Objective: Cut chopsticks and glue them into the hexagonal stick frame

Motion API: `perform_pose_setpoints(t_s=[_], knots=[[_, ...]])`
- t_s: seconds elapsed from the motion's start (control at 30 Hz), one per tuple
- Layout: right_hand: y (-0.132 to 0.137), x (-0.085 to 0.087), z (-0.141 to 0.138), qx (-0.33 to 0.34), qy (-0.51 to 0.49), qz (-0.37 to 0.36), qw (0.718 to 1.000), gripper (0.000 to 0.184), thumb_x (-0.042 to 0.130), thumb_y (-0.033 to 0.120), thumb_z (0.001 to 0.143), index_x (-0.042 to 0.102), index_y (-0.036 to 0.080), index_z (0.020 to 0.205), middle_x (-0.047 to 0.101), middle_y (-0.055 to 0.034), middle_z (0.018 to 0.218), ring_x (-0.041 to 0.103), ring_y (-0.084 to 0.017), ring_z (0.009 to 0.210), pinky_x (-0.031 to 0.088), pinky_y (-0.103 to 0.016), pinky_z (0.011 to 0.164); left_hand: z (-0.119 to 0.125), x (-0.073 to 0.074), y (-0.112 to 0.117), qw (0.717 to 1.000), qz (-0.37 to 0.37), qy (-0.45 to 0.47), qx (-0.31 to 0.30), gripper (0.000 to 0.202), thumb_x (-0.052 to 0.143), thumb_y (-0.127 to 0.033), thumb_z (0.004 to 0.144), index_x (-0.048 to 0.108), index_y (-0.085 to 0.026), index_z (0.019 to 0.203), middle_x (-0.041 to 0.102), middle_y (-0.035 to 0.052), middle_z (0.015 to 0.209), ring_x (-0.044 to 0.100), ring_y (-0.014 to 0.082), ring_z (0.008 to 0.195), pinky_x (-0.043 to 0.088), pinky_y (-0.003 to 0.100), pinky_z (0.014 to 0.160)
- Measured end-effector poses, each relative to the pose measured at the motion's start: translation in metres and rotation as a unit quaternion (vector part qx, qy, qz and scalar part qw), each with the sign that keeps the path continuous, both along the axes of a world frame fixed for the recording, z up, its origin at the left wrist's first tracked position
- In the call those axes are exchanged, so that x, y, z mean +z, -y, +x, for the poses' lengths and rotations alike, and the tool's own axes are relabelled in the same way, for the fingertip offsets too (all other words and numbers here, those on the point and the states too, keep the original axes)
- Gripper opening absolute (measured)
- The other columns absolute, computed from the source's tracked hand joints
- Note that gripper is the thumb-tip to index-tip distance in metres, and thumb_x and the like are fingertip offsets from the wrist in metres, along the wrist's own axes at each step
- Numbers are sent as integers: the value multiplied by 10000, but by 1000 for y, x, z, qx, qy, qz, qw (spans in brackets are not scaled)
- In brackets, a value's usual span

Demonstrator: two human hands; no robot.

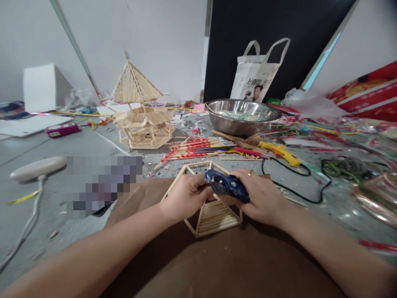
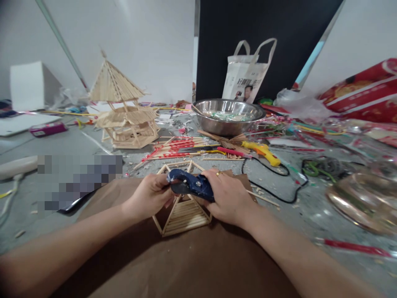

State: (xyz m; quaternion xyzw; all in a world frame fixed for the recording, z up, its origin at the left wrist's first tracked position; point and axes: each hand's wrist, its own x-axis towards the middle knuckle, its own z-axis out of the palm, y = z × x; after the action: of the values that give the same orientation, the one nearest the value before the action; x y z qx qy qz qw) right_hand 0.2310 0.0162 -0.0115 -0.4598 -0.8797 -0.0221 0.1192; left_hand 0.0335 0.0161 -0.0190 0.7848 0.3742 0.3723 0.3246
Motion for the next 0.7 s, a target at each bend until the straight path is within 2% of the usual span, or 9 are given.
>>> perform_pose_setpoints(t_s=[0.07,0.13,0.23,0.33,0.47,0.6,0.7], knots=[[1,1,-1,-2,4,-8,1000,378,452,255,689,396,150,1048,533,-108,1004,522,-236,881,412,-370,710,0,1,-1,992,116,-41,30,164,421,-133,734,516,-128,601,512,-7,520,472,70,489,358,158,452],[2,1,-3,0,3,-16,1000,391,452,221,675,389,149,1053,527,-110,1012,518,-236,891,410,-372,717,-1,0,-1,976,200,-65,49,150,421,-112,727,544,-122,643,553,20,572,500,89,533,380,174,486],[3,3,-3,5,-3,-19,1000,402,448,193,659,387,144,1053,528,-118,1009,519,-239,889,408,-382,720,-2,0,-1,970,226,-71,52,161,411,-112,742,555,-128,672,559,20,580,501,87,528,382,170,487],[3,5,-2,20,-4,-23,1000,386,445,206,673,392,140,1049,530,-125,997,518,-240,882,404,-385,720,-3,1,1,984,163,-66,17,193,392,-122,758,539,-142,634,543,5,546,495,76,509,374,160,478],[1,5,2,65,-28,4,997,389,475,266,694,387,166,1060,519,-114,1039,492,-236,932,388,-379,756,-3,6,5,999,1,-24,-26,243,401,-226,789,522,-138,597,467,-28,423,441,51,398,341,148,411],[-2,4,5,108,-38,35,993,421,504,290,684,387,166,1069,515,-109,1054,457,-237,976,353,-390,821,-1,9,8,986,-150,36,-66,272,456,-321,765,510,-124,586,427,-51,402,403,32,345,313,135,355],[-2,5,6,124,-32,56,990,475,531,266,643,386,151,1081,516,-114,1044,444,-245,971,332,-406,841,-1,11,8,967,-226,63,-104,301,481,-363,745,492,-121,567,434,-54,419,389,22,329,292,129,328]])
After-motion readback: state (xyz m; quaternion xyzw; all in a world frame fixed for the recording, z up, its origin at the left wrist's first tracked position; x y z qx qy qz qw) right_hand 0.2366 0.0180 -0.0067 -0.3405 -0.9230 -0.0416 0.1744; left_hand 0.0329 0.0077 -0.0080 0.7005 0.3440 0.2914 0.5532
